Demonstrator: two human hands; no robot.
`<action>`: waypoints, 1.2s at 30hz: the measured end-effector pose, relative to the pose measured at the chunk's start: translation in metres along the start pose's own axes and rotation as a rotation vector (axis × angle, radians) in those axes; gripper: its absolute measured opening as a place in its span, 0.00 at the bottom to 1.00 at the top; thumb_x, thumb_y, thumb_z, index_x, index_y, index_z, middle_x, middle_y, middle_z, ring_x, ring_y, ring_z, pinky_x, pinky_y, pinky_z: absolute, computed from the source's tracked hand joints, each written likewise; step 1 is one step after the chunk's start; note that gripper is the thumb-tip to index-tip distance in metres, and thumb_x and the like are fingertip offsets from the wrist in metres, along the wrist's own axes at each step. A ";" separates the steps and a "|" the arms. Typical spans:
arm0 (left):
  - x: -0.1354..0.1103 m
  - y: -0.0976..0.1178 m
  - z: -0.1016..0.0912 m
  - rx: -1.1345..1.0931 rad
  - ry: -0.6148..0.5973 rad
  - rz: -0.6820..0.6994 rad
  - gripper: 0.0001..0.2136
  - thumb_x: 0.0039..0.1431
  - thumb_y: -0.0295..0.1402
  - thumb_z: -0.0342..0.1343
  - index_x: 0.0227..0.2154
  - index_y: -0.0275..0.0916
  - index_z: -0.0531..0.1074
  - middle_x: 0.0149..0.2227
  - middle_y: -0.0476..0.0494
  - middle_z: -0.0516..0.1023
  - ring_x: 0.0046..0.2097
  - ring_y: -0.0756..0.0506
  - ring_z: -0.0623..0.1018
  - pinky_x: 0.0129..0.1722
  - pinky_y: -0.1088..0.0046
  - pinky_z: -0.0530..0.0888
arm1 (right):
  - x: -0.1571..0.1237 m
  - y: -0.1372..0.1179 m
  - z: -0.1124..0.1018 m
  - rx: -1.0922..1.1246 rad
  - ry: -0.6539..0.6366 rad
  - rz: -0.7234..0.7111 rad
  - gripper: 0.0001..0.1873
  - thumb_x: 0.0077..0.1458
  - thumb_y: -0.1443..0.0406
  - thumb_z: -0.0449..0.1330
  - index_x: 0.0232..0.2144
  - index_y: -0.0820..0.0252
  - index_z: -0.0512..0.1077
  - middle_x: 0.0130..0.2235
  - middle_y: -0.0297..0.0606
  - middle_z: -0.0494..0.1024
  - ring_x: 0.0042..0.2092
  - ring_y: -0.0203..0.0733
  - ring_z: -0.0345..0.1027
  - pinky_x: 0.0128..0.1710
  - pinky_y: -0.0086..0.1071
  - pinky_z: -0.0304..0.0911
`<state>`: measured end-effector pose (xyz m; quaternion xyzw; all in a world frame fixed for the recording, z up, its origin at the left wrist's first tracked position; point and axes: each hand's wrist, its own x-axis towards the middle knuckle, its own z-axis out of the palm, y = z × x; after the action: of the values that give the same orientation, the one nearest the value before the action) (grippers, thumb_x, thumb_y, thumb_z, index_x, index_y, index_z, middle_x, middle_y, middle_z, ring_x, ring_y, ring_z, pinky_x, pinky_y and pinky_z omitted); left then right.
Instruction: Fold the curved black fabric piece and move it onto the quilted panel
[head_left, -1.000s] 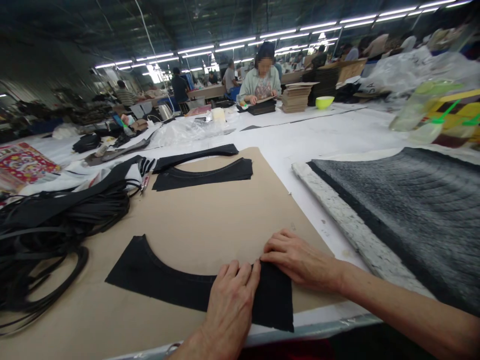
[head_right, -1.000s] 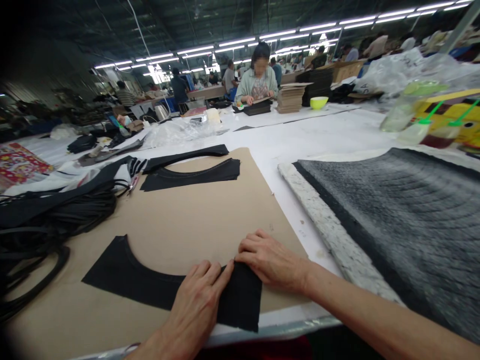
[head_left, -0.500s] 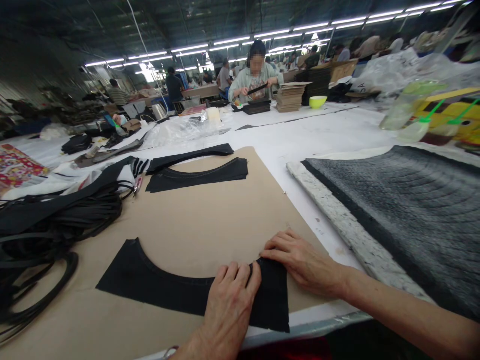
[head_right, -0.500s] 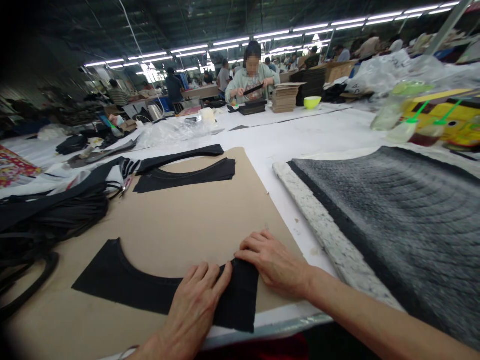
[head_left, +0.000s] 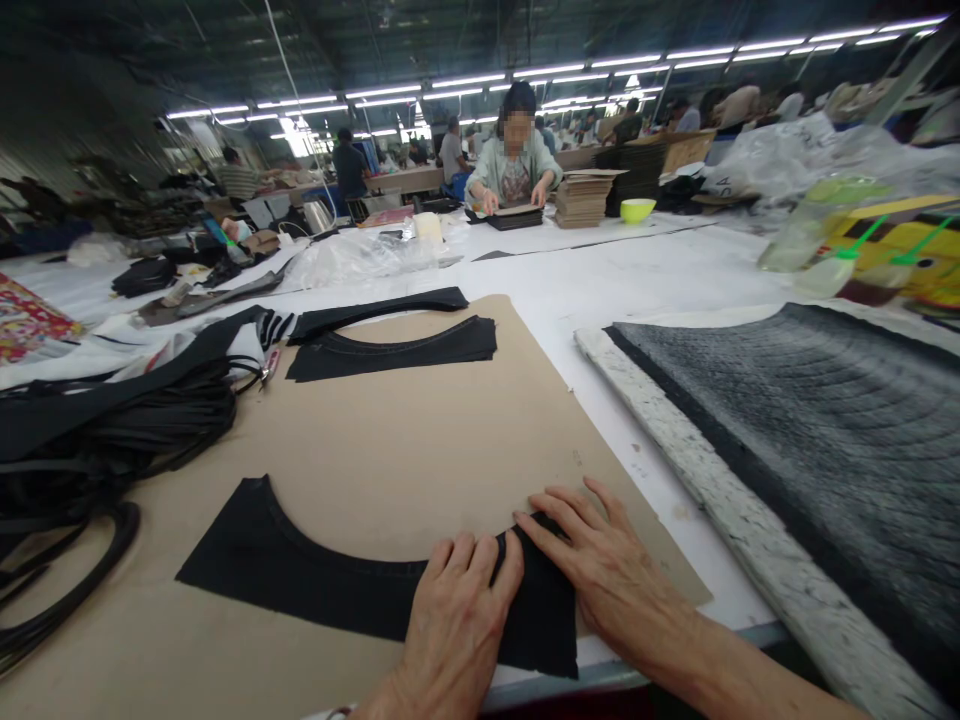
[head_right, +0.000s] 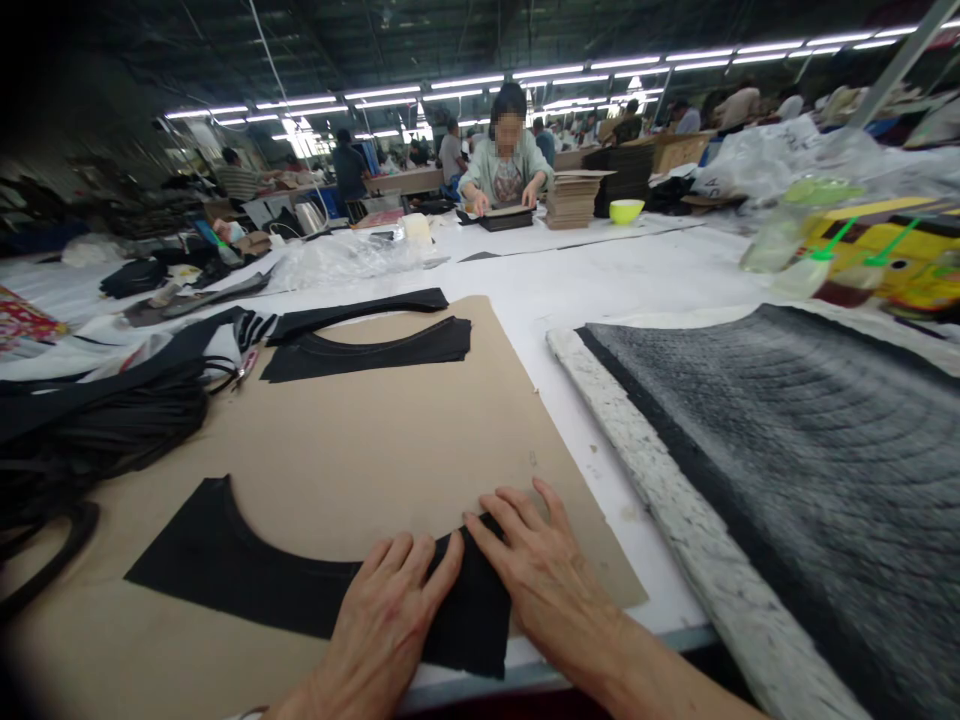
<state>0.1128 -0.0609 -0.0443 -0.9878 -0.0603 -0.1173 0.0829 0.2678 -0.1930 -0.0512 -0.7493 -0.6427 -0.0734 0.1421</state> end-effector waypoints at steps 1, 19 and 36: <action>-0.001 0.000 0.000 -0.004 0.004 -0.004 0.20 0.58 0.21 0.50 0.54 0.38 0.66 0.40 0.43 0.73 0.38 0.44 0.71 0.39 0.66 0.70 | -0.001 0.001 0.000 -0.008 -0.005 0.000 0.28 0.54 0.75 0.54 0.56 0.53 0.65 0.55 0.42 0.70 0.57 0.49 0.58 0.61 0.53 0.43; -0.001 0.002 0.001 -0.001 -0.001 -0.022 0.25 0.56 0.21 0.52 0.57 0.37 0.63 0.39 0.44 0.73 0.38 0.43 0.71 0.39 0.65 0.70 | -0.008 0.006 -0.004 -0.070 -0.030 0.015 0.29 0.55 0.75 0.50 0.58 0.52 0.64 0.59 0.40 0.68 0.61 0.48 0.55 0.62 0.57 0.37; 0.000 0.002 0.001 0.011 -0.008 -0.018 0.24 0.56 0.22 0.51 0.57 0.37 0.63 0.38 0.43 0.72 0.38 0.43 0.70 0.40 0.64 0.68 | -0.001 -0.016 0.005 -0.085 0.056 0.161 0.28 0.52 0.75 0.50 0.54 0.58 0.68 0.58 0.40 0.69 0.61 0.46 0.56 0.64 0.55 0.34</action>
<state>0.1135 -0.0624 -0.0459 -0.9872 -0.0704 -0.1139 0.0869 0.2520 -0.1906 -0.0543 -0.8016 -0.5723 -0.1099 0.1337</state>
